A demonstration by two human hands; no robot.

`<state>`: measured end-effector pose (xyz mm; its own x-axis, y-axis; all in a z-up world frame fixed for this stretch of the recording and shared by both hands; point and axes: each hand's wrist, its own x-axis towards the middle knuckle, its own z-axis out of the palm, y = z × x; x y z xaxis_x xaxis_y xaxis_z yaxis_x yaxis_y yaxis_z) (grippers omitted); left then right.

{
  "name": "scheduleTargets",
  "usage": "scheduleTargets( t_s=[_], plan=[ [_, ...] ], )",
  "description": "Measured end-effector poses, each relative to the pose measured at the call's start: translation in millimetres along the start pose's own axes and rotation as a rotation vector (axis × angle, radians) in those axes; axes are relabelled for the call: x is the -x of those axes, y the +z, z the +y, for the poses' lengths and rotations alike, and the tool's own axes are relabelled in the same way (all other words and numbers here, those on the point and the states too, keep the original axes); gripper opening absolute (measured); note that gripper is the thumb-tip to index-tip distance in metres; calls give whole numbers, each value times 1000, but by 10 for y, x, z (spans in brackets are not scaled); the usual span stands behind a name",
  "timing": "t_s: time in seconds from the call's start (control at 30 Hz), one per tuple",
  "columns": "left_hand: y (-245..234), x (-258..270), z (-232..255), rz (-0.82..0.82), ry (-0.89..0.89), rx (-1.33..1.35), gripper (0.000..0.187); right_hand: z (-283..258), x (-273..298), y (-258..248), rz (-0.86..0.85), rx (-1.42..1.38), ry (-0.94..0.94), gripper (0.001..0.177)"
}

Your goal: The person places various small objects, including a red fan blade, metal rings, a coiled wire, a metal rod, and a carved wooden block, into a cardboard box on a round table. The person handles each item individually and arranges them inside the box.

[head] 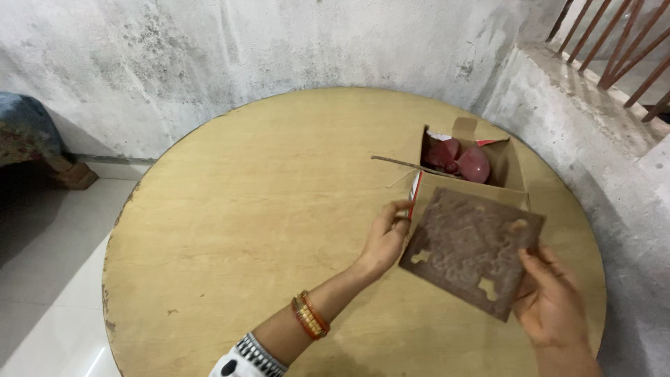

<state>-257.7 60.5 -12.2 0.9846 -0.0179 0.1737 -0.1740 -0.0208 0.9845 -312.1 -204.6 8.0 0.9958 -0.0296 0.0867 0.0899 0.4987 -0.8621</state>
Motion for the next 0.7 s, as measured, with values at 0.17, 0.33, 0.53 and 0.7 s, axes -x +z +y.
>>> scheduleTargets(
  t_s=[0.17, 0.33, 0.53, 0.7],
  plan=[
    [147, -388, 71, 122, 584, -532, 45, -162, -40, 11, 19, -32, -62, 44],
    [267, -652, 115, 57, 665, -793, 45, -95, -132, -72, 45, -28, -89, 45],
    [333, -847, 66, 87, 666, -914, 35, -128, -218, -129, 50, -46, -79, 44],
    [356, -1164, -45, 113, 751, -996, 31, -124, -325, -104, 39, -66, -96, 42]
  ],
)
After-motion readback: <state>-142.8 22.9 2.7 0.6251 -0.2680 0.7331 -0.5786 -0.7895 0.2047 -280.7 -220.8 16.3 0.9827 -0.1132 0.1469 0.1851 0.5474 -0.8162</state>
